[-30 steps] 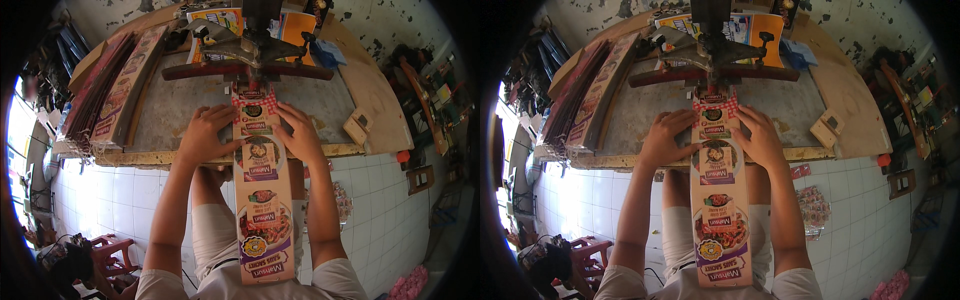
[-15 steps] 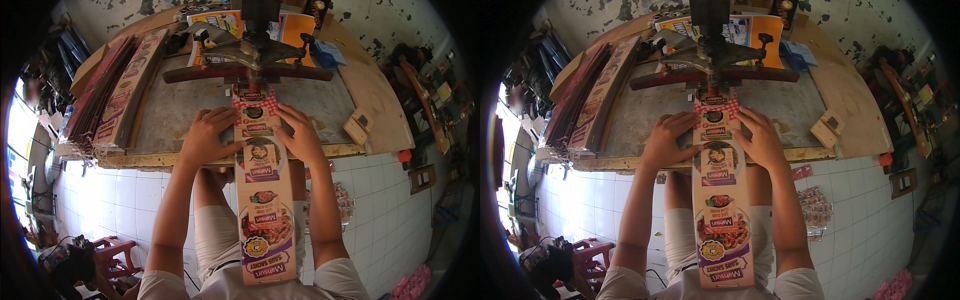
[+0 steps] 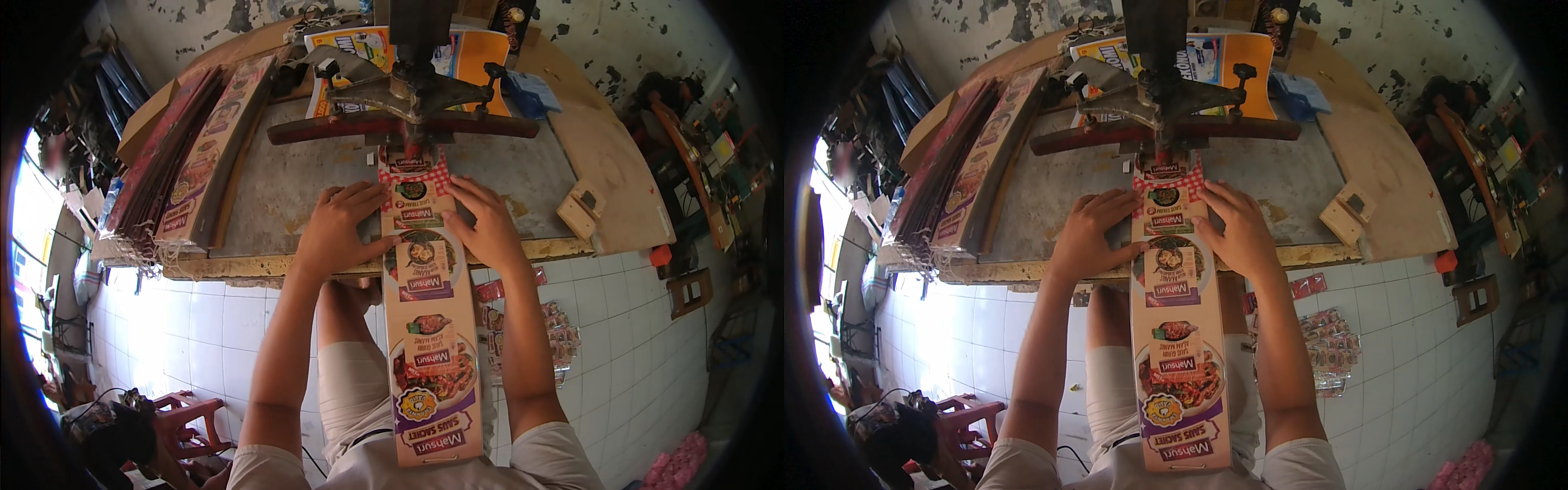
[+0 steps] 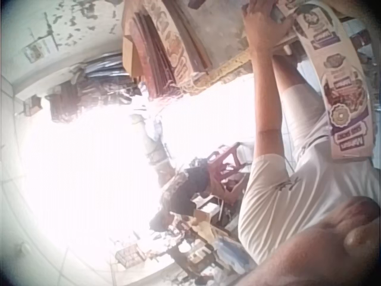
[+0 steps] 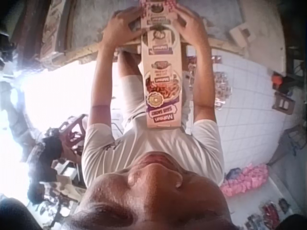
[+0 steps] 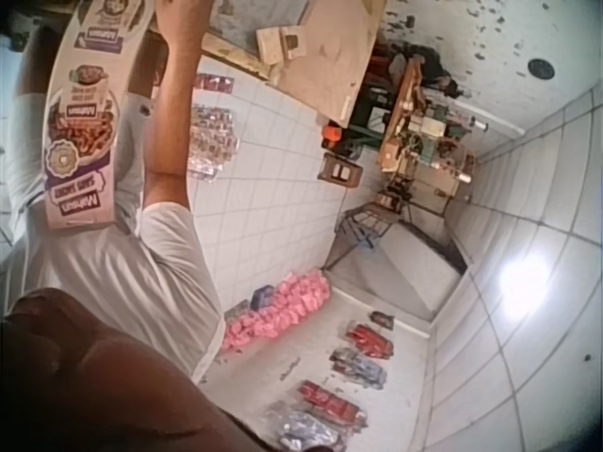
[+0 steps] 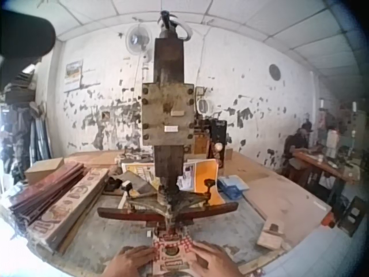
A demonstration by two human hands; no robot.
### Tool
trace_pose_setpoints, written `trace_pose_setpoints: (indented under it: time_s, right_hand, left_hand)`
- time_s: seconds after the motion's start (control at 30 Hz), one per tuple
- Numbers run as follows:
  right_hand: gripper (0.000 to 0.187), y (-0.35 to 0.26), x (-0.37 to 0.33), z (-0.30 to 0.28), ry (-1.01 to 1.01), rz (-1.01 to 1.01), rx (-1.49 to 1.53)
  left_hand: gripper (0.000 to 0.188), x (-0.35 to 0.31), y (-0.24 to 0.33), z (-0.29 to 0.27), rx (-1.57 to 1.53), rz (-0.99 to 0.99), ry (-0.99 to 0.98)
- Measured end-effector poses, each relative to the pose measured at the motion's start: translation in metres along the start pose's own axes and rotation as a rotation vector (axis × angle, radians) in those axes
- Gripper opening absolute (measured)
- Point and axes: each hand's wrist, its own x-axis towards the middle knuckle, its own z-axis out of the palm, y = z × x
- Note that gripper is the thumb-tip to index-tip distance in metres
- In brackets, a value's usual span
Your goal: The person performs screen printing on a long strip of packaging by aligning it on a flat board, lowering a mechanical frame, and manually sliding a squeegee over the screen.
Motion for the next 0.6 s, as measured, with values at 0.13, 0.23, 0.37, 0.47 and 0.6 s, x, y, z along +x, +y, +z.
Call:
trace_pose_setpoints:
  time_s: [0.13, 0.23, 0.37, 0.47, 0.6]
  right_hand:
    - [0.042, -0.002, 0.0, -0.001, 0.015, 0.029, 0.042]
    - [0.035, -0.003, -0.004, -0.013, 0.156, 0.034, 0.061]
    - [0.034, 0.031, -0.041, -0.057, 0.465, 0.091, -0.255]
    - [0.037, 0.06, -0.082, -0.1, 0.485, 0.259, -0.458]
    - [0.038, 0.069, -0.1, -0.13, 0.312, 0.338, -0.42]
  left_hand:
    - [0.071, 0.0, -0.001, 0.0, -0.021, -0.005, 0.012]
    - [0.071, -0.003, 0.001, -0.001, -0.033, -0.028, 0.008]
    - [0.072, -0.012, 0.01, -0.003, -0.007, -0.068, 0.01]
    - [0.074, -0.016, 0.013, -0.002, -0.009, -0.087, 0.011]
    - [0.075, -0.017, 0.015, -0.007, -0.049, -0.129, 0.0]
